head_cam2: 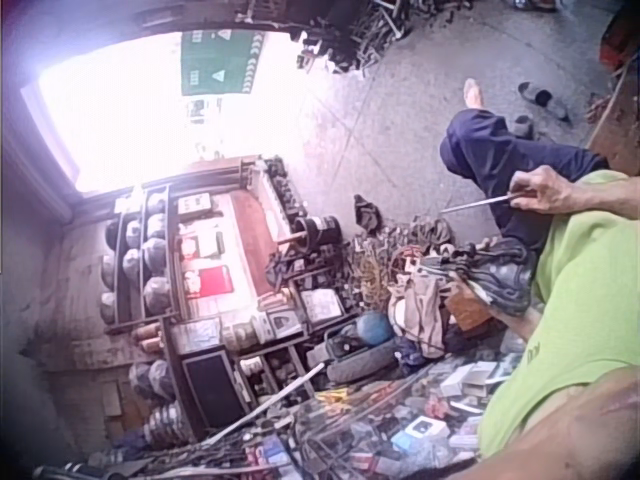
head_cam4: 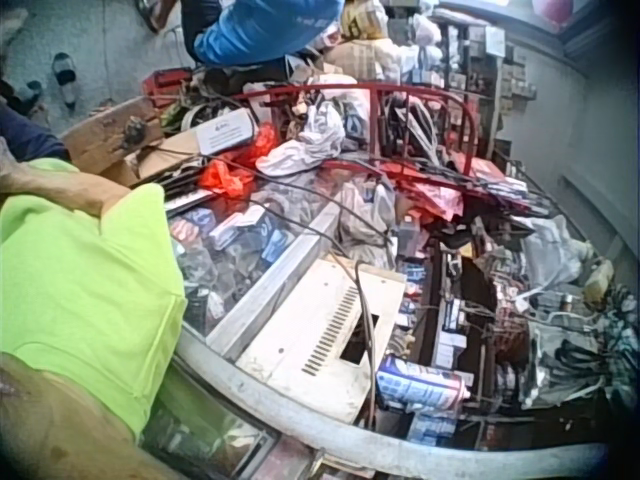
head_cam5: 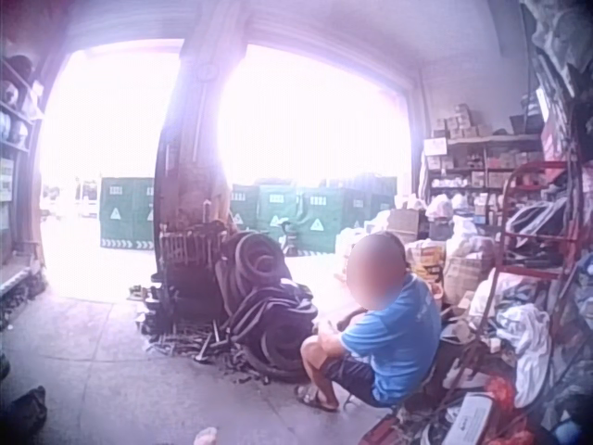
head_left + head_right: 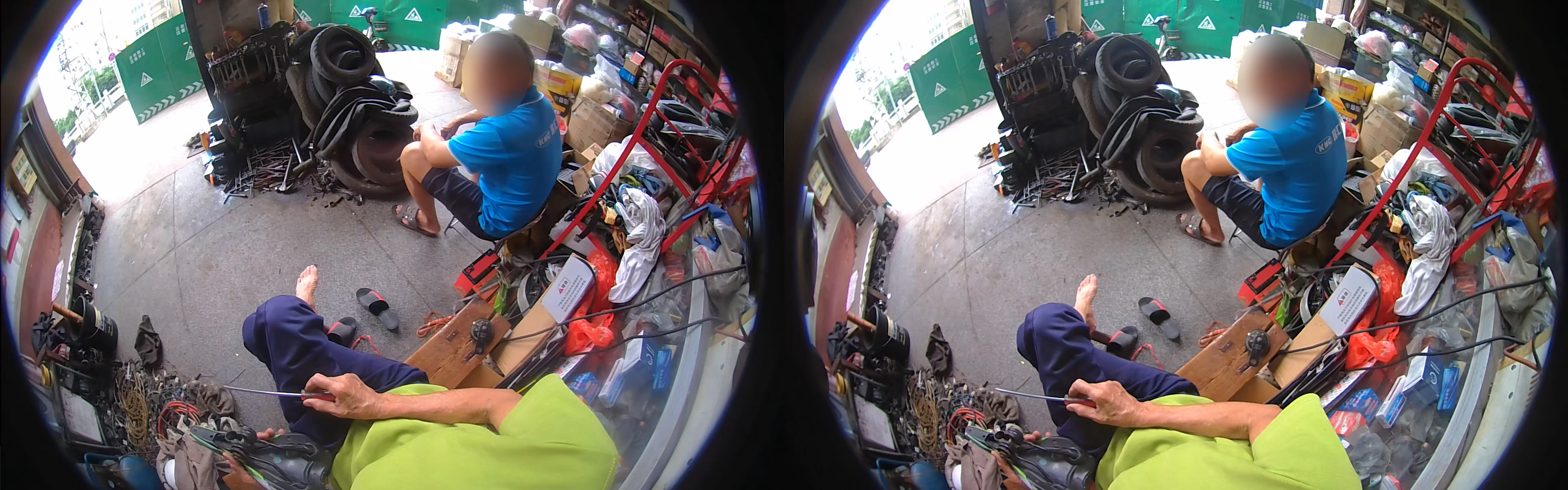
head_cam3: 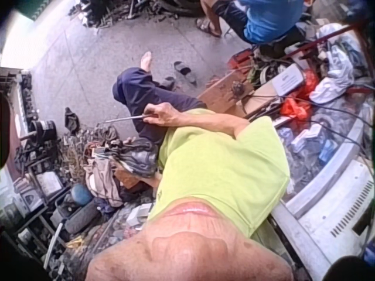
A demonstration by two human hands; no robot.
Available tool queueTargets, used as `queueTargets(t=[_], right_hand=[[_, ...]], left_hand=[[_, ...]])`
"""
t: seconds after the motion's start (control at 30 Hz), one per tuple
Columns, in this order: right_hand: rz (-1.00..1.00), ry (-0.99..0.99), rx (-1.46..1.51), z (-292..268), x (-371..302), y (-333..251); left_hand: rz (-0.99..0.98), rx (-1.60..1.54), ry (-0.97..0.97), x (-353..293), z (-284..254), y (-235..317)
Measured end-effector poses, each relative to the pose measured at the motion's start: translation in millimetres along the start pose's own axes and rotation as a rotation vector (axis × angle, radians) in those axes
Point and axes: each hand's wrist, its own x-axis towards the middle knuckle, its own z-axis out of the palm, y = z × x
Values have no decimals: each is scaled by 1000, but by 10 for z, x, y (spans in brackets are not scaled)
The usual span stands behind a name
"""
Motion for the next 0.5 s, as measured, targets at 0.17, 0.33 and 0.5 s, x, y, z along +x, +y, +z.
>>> queueTargets(t=[0.17,0.33,0.5], right_hand=[[2,-4,-10,18,-9,17],[1,7,-9,13,-2,28],[-10,9,-16,4,-6,-12]], left_hand=[[-18,-11,-11,14,-18,6],[-41,-23,-33,14,-5,-22],[-57,-27,-38,-3,0,-34]])
